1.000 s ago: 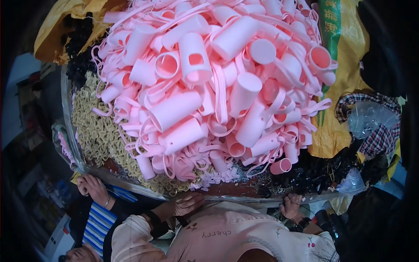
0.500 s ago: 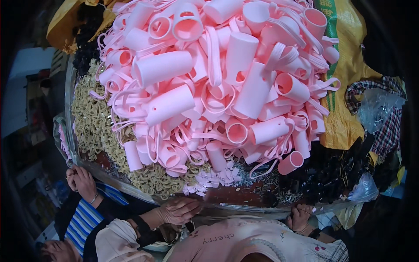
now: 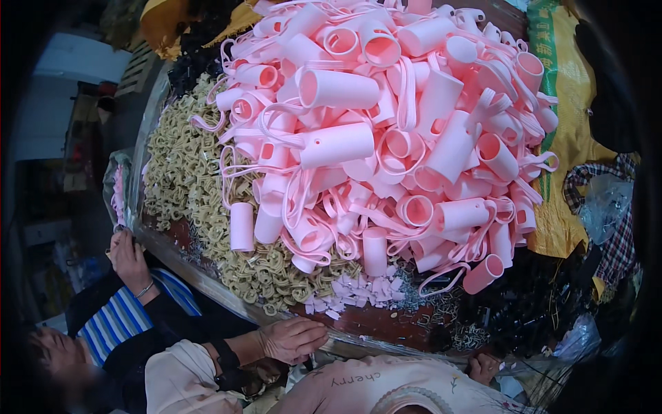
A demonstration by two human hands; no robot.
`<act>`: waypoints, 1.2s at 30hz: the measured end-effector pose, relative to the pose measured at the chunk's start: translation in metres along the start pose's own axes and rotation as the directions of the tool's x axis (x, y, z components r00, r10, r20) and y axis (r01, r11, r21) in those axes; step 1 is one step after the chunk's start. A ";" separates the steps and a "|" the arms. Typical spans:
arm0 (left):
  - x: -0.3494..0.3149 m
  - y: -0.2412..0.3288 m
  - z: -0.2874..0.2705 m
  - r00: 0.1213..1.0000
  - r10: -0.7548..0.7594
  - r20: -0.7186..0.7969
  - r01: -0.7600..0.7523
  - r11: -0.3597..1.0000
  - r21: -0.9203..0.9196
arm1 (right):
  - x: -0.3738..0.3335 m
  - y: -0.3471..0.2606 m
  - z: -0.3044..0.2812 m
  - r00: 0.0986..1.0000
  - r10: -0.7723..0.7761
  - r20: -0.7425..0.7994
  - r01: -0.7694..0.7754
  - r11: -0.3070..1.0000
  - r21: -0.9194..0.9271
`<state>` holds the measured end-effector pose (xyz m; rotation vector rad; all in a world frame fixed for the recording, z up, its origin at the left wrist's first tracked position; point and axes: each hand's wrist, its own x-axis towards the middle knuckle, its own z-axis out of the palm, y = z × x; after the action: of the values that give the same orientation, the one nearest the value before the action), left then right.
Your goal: Assembling small hair roller components by attaching pink plastic pieces to clips.
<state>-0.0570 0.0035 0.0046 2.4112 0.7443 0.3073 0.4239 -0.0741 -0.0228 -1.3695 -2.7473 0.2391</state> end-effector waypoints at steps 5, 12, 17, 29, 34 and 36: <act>0.001 0.001 0.001 1.000 -0.012 0.004 0.012 0.999 0.038 | 0.004 -0.003 -0.007 0.999 0.040 0.014 -0.041 0.995 0.089; 0.000 0.003 0.004 0.998 0.012 -0.057 -0.003 0.987 0.160 | 0.019 -0.012 -0.023 0.993 0.108 0.049 -0.113 0.984 0.140; -0.007 0.016 0.008 0.996 0.047 -0.071 -0.023 0.952 0.304 | 0.015 -0.018 -0.020 0.992 0.129 0.016 -0.130 0.983 0.129; -0.031 0.077 0.075 0.968 0.179 -0.178 -0.103 0.925 0.367 | 0.019 -0.039 -0.023 0.962 0.109 -0.252 -0.112 0.994 0.004; -0.010 0.050 0.156 0.919 -0.155 0.363 0.189 0.980 -0.059 | 0.013 -0.030 -0.011 0.949 0.152 -0.277 -0.165 0.986 -0.026; 0.002 -0.009 0.241 0.935 -0.089 0.344 0.127 0.988 -0.089 | 0.018 -0.030 -0.016 0.942 0.153 -0.299 -0.176 0.983 -0.052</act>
<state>0.0308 -0.1031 -0.1930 2.2273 0.6786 -0.1098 0.3910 -0.0756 -0.0022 -1.5171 -2.4252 -0.0627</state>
